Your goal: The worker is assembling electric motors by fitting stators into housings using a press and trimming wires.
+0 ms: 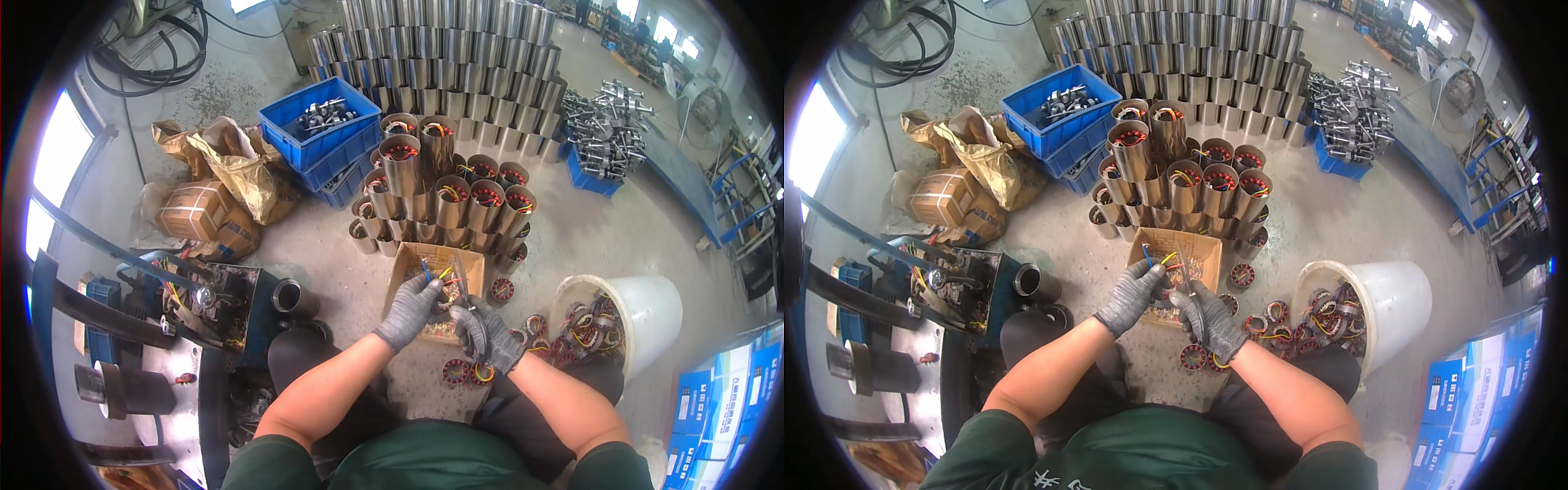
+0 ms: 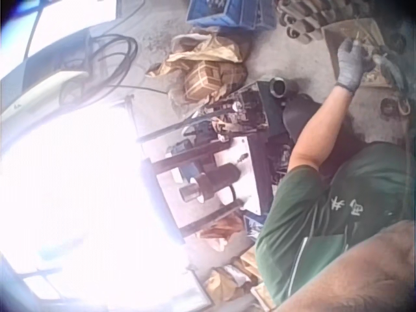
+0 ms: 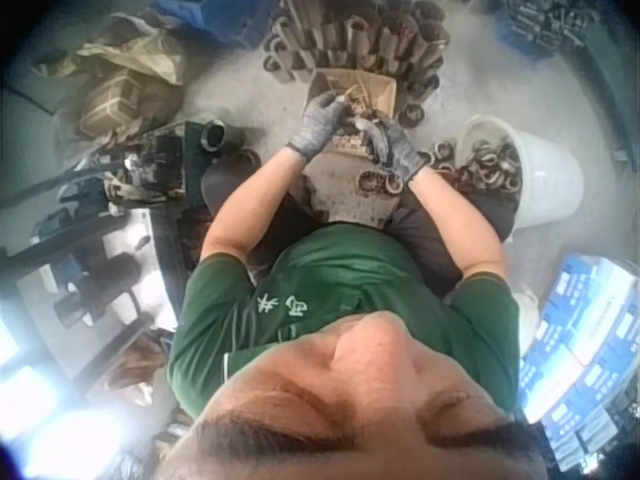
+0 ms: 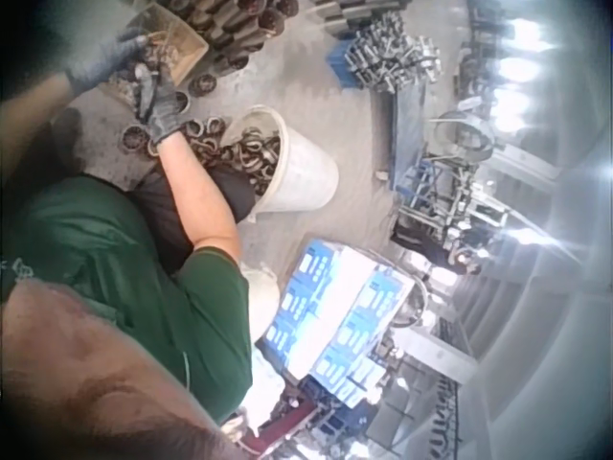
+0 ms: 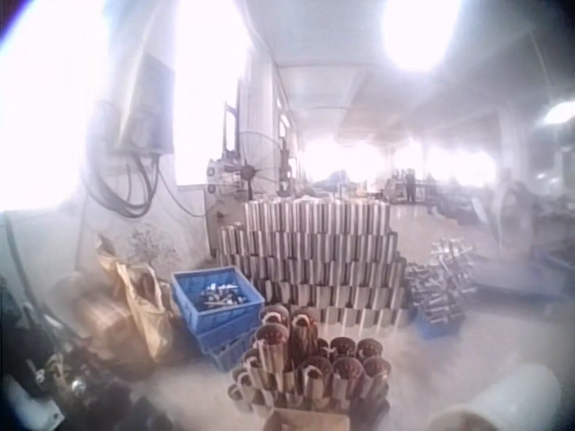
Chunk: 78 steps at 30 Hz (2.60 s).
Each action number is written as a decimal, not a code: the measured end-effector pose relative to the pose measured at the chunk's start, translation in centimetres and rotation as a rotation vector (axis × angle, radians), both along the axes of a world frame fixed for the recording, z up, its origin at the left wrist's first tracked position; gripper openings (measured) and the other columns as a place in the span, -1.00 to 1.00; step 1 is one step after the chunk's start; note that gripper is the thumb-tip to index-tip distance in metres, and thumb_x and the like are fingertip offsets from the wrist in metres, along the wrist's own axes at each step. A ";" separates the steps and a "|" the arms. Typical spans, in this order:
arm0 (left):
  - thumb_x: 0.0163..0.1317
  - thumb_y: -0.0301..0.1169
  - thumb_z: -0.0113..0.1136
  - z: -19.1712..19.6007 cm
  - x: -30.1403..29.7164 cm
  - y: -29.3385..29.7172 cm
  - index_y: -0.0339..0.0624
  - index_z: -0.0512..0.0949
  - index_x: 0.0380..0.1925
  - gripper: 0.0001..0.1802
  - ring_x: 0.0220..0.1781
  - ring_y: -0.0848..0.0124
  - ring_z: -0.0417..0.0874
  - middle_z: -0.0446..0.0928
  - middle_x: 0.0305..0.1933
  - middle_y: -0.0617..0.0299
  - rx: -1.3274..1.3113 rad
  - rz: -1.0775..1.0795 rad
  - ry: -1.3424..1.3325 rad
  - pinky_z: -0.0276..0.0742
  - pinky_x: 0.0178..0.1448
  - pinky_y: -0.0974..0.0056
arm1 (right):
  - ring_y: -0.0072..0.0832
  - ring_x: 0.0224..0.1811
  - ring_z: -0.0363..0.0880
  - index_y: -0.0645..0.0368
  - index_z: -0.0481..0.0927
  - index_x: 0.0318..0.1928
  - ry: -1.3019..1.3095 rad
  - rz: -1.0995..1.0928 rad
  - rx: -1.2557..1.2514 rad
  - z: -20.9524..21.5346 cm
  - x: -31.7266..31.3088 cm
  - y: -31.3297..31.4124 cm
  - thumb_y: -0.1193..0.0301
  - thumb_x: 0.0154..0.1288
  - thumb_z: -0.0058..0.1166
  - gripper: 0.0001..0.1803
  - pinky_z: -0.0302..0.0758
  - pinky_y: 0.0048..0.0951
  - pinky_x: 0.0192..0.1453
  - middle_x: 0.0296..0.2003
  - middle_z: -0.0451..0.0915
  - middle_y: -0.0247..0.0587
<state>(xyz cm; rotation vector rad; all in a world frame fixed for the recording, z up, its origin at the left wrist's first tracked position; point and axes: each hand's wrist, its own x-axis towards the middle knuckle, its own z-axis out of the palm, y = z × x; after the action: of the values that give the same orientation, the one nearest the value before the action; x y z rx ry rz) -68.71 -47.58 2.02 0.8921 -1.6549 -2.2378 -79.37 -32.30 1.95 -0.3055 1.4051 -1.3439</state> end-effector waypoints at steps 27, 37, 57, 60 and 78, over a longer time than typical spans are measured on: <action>0.56 -0.41 -0.05 -0.3 0.3 0.3 -0.28 0.49 0.14 -0.72 -0.14 0.44 0.70 0.62 -0.08 0.18 0.016 -0.064 0.091 0.77 -0.02 0.31 | -0.39 -0.55 0.62 0.14 0.49 -0.06 -0.292 0.160 -0.131 -1.4 -2.1 0.3 0.23 0.40 0.08 -0.73 0.63 -0.32 -0.46 -0.49 0.56 -0.24; 0.49 -0.46 -0.02 -0.2 0.1 0.3 -0.26 0.52 0.15 -0.69 -0.34 0.54 0.58 0.60 -0.24 0.26 0.011 -0.078 0.018 0.73 -0.29 0.26 | -0.41 -0.51 0.61 0.05 0.49 0.02 -0.308 0.132 0.018 -1.8 -2.3 0.8 0.15 0.44 0.10 -0.69 0.64 -0.34 -0.38 -0.46 0.56 -0.29; 0.50 -0.50 -0.02 -1.2 0.2 -0.6 -0.31 0.46 0.28 -0.61 -0.35 0.61 0.60 0.62 -0.19 0.26 -0.198 -0.162 -0.041 0.66 -0.25 0.43 | -0.49 -0.77 0.40 0.21 0.50 -0.10 -0.267 0.100 0.011 -2.0 -2.4 0.8 0.26 0.43 0.12 -0.74 0.43 -0.38 -0.67 -0.61 0.45 -0.35; 0.50 -0.51 -0.04 -1.3 0.2 -1.0 -0.35 0.45 0.27 -0.61 -0.34 0.58 0.61 0.62 -0.18 0.23 -0.276 -0.230 -0.107 0.70 -0.26 0.40 | -0.51 -0.78 0.37 0.17 0.49 -0.15 -0.081 0.083 0.070 -1.4 -1.9 0.4 0.22 0.44 0.12 -0.74 0.36 -0.42 -0.72 -0.62 0.44 -0.36; 0.45 -0.30 -0.04 -1.0 0.3 -2.1 -0.04 0.46 0.32 -0.54 -0.26 -0.02 0.71 0.64 -0.33 -0.15 -1.179 -0.706 -0.420 0.63 -0.09 -0.03 | -0.57 -0.85 0.25 0.16 0.56 -0.11 -0.065 0.216 0.146 -0.6 -3.0 0.8 0.28 0.36 0.21 -0.76 0.21 -0.44 -0.78 -0.71 0.40 -0.43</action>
<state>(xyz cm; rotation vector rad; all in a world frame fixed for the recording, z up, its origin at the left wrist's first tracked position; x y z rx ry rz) -68.43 -49.73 0.97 0.4523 -3.2224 -0.8305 -82.41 -31.50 1.36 -0.3047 1.3666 -1.0615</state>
